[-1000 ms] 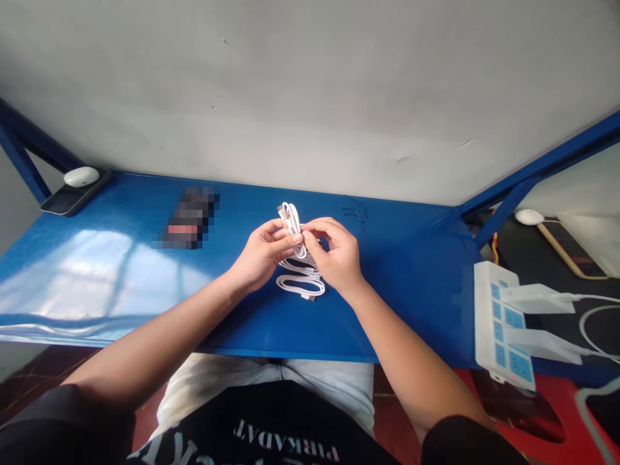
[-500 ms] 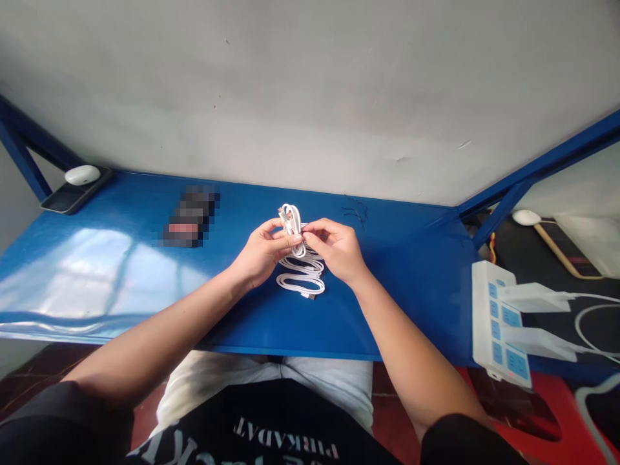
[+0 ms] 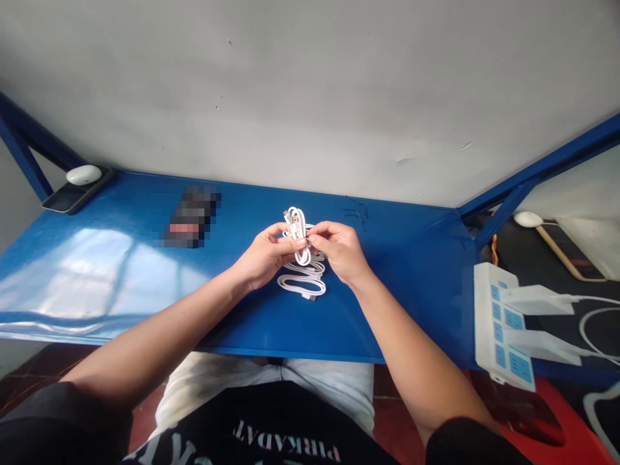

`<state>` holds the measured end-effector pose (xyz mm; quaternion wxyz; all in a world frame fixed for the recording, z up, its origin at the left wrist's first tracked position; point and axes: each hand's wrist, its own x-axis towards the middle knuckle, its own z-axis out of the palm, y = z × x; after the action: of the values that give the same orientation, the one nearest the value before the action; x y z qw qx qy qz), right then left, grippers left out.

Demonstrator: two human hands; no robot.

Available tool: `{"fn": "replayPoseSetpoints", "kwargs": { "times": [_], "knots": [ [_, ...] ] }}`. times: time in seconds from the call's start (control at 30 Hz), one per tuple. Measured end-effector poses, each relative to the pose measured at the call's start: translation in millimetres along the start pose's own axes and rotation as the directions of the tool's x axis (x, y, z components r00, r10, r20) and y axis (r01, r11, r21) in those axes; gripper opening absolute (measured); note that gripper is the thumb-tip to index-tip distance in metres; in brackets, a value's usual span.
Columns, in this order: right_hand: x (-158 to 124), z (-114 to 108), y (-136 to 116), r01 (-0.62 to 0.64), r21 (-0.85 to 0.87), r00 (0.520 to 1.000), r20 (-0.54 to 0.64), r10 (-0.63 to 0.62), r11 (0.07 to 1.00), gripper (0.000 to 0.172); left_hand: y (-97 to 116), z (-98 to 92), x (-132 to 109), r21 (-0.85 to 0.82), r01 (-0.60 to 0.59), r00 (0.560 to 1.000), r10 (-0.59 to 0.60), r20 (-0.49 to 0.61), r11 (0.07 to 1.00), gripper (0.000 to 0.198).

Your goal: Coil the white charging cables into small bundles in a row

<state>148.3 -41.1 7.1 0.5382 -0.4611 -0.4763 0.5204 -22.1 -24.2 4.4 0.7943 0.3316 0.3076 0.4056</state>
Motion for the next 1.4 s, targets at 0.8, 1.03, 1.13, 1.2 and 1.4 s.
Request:
{"fn": "replayPoseSetpoints", "kwargs": {
  "times": [0.8, 1.03, 1.13, 1.2, 1.4],
  "knots": [
    [-3, -3, 8, 0.536, -0.54, 0.813, 0.122, -0.57, 0.649, 0.01, -5, -4.4, 5, 0.212, -0.271, 0.952, 0.294, -0.084, 0.939, 0.038],
    [1, -4, -1, 0.669, -0.669, 0.64, 0.296, -0.709, 0.324, 0.019, -4, -0.9, 2, 0.141, -0.227, 0.963, 0.244, -0.115, 0.964, 0.042],
    [3, -5, -2, 0.702, -0.669, 0.587, 0.352, -0.729, 0.242, 0.02, -2, 0.1, 2, 0.068, -0.172, 0.975, 0.18, -0.129, 0.983, 0.043],
    [4, -7, 0, 0.709, -0.641, 0.605, 0.34, -0.72, 0.293, 0.019, 1, 0.0, 2, 0.037, -0.156, 0.977, 0.16, -0.14, 0.987, 0.041],
    [-1, -9, 5, 0.435, -0.337, 0.899, 0.1, -0.427, 0.835, 0.009, 2, -1.0, 3, 0.059, -0.19, 0.974, 0.196, -0.115, 0.98, 0.034]
  ]
}}
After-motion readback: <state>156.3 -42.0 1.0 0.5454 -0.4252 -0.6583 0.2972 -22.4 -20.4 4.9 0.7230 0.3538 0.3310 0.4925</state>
